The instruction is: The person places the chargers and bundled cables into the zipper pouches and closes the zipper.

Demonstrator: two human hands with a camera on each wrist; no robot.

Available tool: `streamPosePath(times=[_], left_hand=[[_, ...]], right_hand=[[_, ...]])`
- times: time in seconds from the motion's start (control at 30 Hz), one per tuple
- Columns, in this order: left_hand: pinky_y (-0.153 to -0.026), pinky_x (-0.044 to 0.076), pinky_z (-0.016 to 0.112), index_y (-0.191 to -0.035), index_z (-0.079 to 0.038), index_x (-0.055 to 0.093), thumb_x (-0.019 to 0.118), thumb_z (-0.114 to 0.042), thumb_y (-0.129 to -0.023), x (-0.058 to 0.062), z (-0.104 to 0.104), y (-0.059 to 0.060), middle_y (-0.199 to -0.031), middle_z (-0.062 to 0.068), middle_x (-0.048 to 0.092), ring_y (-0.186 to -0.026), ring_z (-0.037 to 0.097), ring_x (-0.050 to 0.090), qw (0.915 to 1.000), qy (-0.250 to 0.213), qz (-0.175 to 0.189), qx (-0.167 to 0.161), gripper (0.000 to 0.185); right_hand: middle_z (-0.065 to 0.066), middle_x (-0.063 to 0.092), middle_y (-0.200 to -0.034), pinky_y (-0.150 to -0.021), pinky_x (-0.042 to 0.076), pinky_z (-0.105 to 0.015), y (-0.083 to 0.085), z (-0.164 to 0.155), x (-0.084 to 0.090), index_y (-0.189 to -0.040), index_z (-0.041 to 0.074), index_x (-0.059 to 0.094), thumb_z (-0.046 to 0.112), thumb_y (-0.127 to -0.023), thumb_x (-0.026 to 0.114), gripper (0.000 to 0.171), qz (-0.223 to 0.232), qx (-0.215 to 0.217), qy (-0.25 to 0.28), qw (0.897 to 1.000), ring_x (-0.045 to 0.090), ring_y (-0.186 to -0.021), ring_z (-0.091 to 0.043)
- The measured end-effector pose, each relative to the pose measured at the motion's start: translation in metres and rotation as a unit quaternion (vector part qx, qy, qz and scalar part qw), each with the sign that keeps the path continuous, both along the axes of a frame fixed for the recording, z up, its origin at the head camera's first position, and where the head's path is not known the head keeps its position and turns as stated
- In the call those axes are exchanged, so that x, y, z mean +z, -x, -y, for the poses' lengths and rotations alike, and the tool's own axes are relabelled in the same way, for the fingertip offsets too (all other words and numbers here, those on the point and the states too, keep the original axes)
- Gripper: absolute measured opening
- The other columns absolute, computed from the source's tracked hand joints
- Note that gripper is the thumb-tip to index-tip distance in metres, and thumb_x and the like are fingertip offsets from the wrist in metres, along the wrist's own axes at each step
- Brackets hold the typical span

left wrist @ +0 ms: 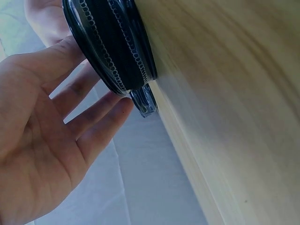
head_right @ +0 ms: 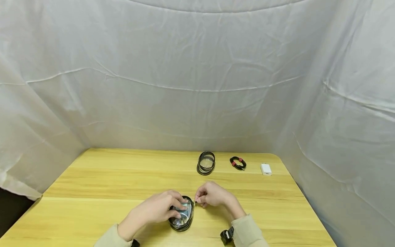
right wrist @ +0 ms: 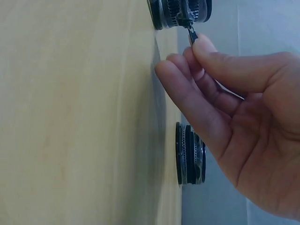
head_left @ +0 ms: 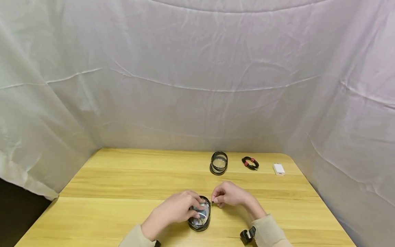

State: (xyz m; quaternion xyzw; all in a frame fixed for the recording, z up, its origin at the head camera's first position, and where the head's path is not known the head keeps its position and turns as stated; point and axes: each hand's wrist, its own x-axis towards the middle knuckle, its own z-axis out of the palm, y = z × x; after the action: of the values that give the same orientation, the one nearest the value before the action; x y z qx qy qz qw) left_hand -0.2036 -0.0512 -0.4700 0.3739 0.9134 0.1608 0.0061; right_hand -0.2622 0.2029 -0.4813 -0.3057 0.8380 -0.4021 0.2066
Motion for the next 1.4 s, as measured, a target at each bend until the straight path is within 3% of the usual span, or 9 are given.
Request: streamPosePath(times=[0.27, 0.6, 0.83, 1.07, 1.3, 1.4], left_hand=[[-0.102, 0.055, 0.036, -0.11, -0.027, 0.082, 0.086, -0.028, -0.085, 0.001, -0.001, -0.002, -0.127, -0.012, 0.071, -0.123, 0.014, 0.063, 1.0, -0.001, -0.005, -0.003, 0.025], [-0.101, 0.056, 0.038, -0.111, -0.026, 0.082, 0.084, -0.03, -0.086, 0.003, -0.002, -0.005, -0.129, -0.012, 0.071, -0.124, 0.016, 0.063, 0.9999, 0.007, -0.011, -0.001, 0.026], [-0.097, 0.058, 0.038, -0.108, -0.028, 0.082, 0.086, -0.03, -0.083, 0.0, -0.003, -0.006, -0.126, -0.014, 0.072, -0.122, 0.016, 0.064, 0.9997, 0.003, -0.019, 0.012, 0.026], [-0.094, 0.059, 0.038, -0.11, -0.029, 0.082, 0.085, -0.032, -0.085, 0.0, -0.003, -0.002, -0.128, -0.013, 0.071, -0.122, 0.016, 0.062, 0.9998, 0.0, -0.018, 0.001, 0.025], [-0.103, 0.054, 0.038, -0.12, -0.024, 0.079, 0.081, -0.034, -0.09, 0.0, 0.002, 0.006, -0.136, -0.009, 0.067, -0.128, 0.015, 0.058, 0.999, -0.017, -0.013, -0.038, 0.032], [-0.109, 0.051, 0.042, -0.13, -0.019, 0.074, 0.079, -0.035, -0.092, -0.002, 0.007, 0.008, -0.143, -0.004, 0.063, -0.133, 0.018, 0.056, 0.9988, -0.03, -0.01, -0.036, 0.041]], right_hand=[[-0.011, 0.07, -0.084, -0.069, 0.064, -0.033, -0.005, -0.002, 0.003, -0.091, -0.003, 0.072, -0.004, -0.097, 0.066, 0.009, 0.034, 0.004, 0.006, 0.999, 0.069, -0.076, -0.022], [-0.01, 0.07, -0.082, -0.067, 0.064, -0.032, -0.005, 0.003, 0.002, -0.09, -0.002, 0.072, -0.004, -0.097, 0.066, 0.009, 0.009, -0.008, 0.002, 1.0, 0.067, -0.076, -0.021], [-0.011, 0.07, -0.084, -0.068, 0.064, -0.031, -0.005, 0.001, 0.002, -0.091, -0.004, 0.072, -0.005, -0.097, 0.065, 0.009, 0.018, 0.004, 0.005, 1.0, 0.068, -0.077, -0.02], [-0.01, 0.07, -0.084, -0.068, 0.064, -0.034, -0.006, 0.003, 0.003, -0.091, -0.002, 0.072, -0.005, -0.097, 0.065, 0.009, 0.019, -0.01, -0.004, 1.0, 0.067, -0.077, -0.022], [-0.011, 0.068, -0.099, -0.067, 0.064, -0.035, -0.019, 0.007, -0.002, -0.109, -0.001, 0.069, -0.005, -0.094, 0.065, 0.016, 0.018, -0.061, 0.018, 0.998, 0.069, -0.084, -0.025], [-0.015, 0.067, -0.11, -0.069, 0.064, -0.034, -0.026, 0.01, -0.003, -0.121, -0.004, 0.066, 0.003, -0.096, 0.069, 0.026, 0.014, -0.081, 0.039, 0.996, 0.07, -0.09, -0.027]])
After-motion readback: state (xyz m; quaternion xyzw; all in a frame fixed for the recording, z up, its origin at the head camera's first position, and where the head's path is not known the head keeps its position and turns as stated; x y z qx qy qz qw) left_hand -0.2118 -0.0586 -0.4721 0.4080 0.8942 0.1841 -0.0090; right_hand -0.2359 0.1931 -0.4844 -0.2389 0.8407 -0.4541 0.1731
